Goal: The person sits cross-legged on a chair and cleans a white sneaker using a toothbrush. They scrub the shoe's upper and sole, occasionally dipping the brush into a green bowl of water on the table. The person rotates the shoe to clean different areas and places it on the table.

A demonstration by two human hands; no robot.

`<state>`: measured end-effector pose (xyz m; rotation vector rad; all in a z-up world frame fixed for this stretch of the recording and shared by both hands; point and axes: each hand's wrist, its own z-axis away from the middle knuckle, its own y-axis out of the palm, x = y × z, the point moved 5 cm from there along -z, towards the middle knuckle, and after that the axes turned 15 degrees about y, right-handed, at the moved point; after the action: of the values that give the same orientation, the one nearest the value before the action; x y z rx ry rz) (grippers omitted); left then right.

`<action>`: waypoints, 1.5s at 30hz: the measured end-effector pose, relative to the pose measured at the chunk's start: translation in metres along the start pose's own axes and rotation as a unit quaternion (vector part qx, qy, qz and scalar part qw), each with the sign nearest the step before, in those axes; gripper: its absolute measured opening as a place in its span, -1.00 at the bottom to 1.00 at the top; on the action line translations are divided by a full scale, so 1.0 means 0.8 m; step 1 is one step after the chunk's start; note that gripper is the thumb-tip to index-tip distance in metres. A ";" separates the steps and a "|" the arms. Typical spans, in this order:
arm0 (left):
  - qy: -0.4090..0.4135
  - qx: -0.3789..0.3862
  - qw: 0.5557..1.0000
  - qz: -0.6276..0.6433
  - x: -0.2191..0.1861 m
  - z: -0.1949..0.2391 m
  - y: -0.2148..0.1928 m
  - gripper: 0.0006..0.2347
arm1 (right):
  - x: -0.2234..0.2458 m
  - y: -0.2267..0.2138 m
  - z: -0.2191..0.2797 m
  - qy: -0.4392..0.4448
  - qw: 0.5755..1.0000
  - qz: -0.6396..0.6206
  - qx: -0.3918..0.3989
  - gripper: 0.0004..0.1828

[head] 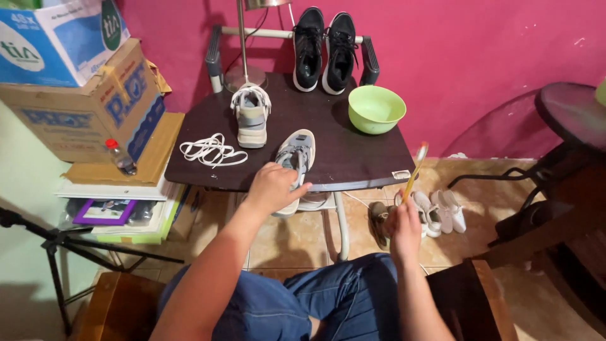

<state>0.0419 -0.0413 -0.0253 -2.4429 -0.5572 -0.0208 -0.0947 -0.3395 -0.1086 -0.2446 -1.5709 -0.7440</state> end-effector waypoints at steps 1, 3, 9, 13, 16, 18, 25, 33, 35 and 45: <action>0.003 -0.002 1.000 -0.001 -0.003 0.003 0.007 -0.61 | -0.005 -0.003 -0.035 -0.003 1.000 -0.001 0.000 -0.64; 0.044 -0.039 0.998 0.015 -0.014 0.009 0.015 -0.64 | -0.012 -0.007 -0.099 -0.029 0.999 0.040 -0.008 -0.72; 0.088 -0.045 0.995 0.019 -0.018 0.031 0.024 -0.63 | 0.045 -0.009 -0.270 -0.171 0.856 0.432 -0.226 -0.72; 0.101 -0.065 0.993 0.014 -0.024 0.021 0.013 -0.64 | 0.081 0.038 -0.315 -0.163 0.814 0.519 -0.205 -0.79; 0.099 -0.069 0.993 0.006 -0.027 0.015 0.000 -0.64 | 0.069 0.058 -0.361 -0.174 0.753 0.607 -0.184 -0.77; 0.102 -0.066 0.993 0.012 -0.028 0.015 -0.003 -0.64 | 0.064 0.073 -0.376 -0.157 0.715 0.660 -0.170 -0.75; 0.100 -0.065 0.993 0.023 -0.027 0.016 -0.005 -0.62 | 0.086 0.111 -0.355 -0.124 0.702 0.693 -0.107 -0.71; 0.076 -0.062 0.995 0.031 -0.025 0.026 -0.002 -0.56 | 0.143 0.119 -0.233 -0.229 0.785 0.569 -0.088 -0.71; 0.072 -0.061 0.995 0.020 -0.027 0.025 -0.002 -0.59 | 0.137 0.112 -0.216 -0.229 0.781 0.576 -0.077 -0.70; -0.028 0.016 0.999 -0.011 -0.027 0.038 0.012 -0.67 | 0.126 0.091 -0.151 -0.179 0.804 0.564 -0.060 -0.63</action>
<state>0.0229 -0.0390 -0.0583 -2.4125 -0.6057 0.0467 0.0279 -0.3817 0.0064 -1.3411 -1.3804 0.1778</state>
